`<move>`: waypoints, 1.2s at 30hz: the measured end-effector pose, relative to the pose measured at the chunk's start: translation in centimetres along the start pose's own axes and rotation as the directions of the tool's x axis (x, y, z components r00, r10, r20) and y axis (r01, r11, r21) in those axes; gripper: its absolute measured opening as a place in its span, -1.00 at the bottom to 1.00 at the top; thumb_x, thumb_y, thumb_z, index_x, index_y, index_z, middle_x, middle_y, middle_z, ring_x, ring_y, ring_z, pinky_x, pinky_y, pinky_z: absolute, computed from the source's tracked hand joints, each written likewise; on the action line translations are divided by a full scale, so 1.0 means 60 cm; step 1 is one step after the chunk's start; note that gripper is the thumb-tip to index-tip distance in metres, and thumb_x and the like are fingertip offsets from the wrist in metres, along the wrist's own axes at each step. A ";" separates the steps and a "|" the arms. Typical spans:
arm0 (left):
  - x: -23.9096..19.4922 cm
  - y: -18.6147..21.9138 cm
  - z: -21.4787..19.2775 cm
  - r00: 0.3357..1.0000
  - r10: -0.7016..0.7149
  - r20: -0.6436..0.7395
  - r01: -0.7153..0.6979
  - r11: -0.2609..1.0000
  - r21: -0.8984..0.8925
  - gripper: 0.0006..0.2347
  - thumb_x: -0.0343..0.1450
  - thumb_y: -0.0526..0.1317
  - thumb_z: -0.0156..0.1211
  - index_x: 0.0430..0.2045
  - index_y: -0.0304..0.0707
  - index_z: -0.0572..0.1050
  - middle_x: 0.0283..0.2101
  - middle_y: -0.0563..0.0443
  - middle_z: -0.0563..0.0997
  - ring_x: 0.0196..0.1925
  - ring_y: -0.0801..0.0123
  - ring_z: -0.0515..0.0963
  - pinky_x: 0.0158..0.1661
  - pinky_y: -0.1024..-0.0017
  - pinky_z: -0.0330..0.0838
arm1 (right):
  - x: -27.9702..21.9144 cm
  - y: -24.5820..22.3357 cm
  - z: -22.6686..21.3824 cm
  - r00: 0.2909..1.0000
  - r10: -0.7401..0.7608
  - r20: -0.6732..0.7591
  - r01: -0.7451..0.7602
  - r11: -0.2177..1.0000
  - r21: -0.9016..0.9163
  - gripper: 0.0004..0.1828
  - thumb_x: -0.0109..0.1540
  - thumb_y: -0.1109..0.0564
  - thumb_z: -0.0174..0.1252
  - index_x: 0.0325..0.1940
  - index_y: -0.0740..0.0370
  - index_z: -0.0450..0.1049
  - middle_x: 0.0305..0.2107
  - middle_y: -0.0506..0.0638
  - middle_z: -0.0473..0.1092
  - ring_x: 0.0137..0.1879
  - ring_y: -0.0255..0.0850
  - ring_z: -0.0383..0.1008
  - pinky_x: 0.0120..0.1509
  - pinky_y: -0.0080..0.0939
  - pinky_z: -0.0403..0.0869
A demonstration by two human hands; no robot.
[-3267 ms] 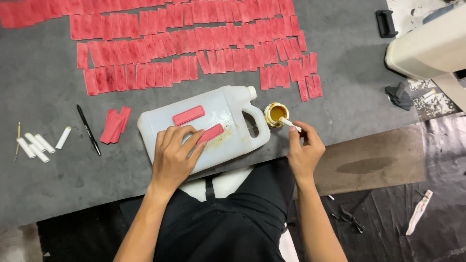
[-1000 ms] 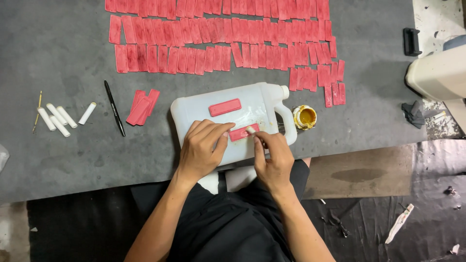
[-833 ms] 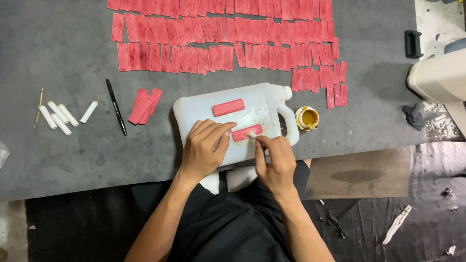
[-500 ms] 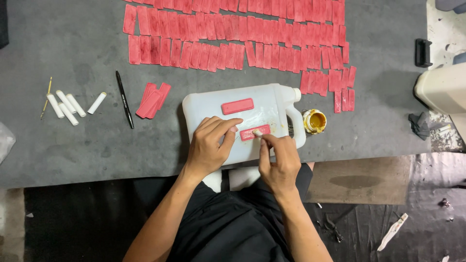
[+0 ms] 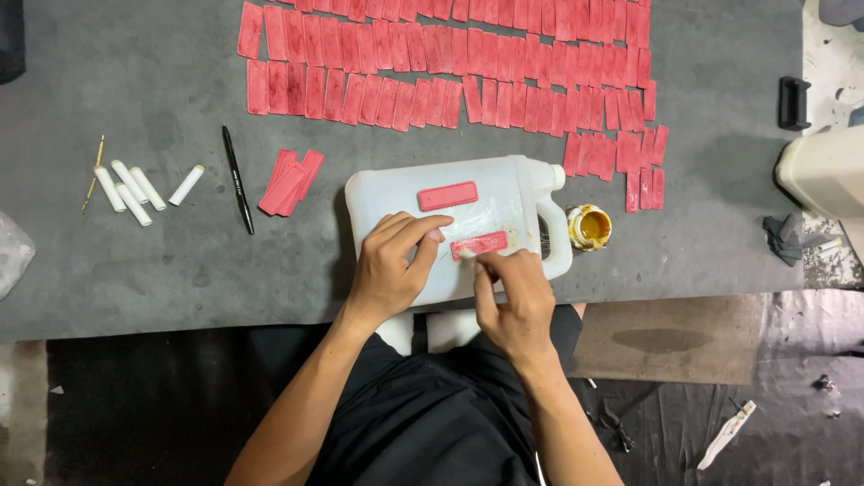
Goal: Applying gold-colored edge paint to small red leather strips using a manual applicator stick
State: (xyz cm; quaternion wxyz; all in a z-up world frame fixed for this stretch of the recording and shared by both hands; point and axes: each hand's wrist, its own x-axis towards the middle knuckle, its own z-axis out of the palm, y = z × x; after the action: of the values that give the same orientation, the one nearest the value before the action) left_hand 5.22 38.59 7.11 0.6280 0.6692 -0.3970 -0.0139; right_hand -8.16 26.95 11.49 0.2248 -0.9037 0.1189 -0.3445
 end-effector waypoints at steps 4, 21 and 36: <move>0.000 0.000 0.002 1.000 0.004 -0.010 -0.004 1.000 -0.009 -0.84 0.48 -0.40 0.10 -0.21 -0.24 0.64 -0.46 -0.01 0.64 -0.44 0.17 0.60 -0.31 0.29 0.49 | 0.004 0.004 0.004 1.000 0.001 -0.027 -0.002 0.999 -0.035 -0.90 0.23 0.37 0.27 -0.21 0.26 0.61 -0.57 0.00 0.38 -0.45 -0.11 0.37 -0.27 -0.17 0.44; 0.002 0.002 -0.002 1.000 -0.010 -0.002 0.010 1.000 -0.002 -0.83 0.48 -0.40 0.09 -0.22 -0.23 0.65 -0.47 0.00 0.63 -0.45 0.18 0.60 -0.30 0.30 0.49 | 0.017 -0.003 0.010 0.999 -0.005 0.035 0.002 0.996 0.085 -0.85 0.20 0.41 0.23 -0.22 0.25 0.61 -0.57 0.01 0.41 -0.43 -0.10 0.40 -0.25 -0.17 0.46; 0.001 0.001 0.001 1.000 -0.023 -0.016 0.023 1.000 -0.010 -0.84 0.48 -0.41 0.09 -0.24 -0.24 0.65 -0.48 -0.01 0.64 -0.46 0.18 0.60 -0.30 0.30 0.50 | 0.007 0.026 0.006 0.995 -0.088 0.056 0.087 0.996 0.013 -0.85 0.19 0.41 0.23 -0.22 0.26 0.59 -0.56 0.01 0.38 -0.42 -0.05 0.40 -0.20 -0.13 0.43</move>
State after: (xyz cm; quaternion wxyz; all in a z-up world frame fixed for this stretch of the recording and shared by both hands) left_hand 5.21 38.50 7.19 0.6343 0.6707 -0.3842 -0.0179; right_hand -7.68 25.55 10.75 0.2176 -0.9162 0.0710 -0.3290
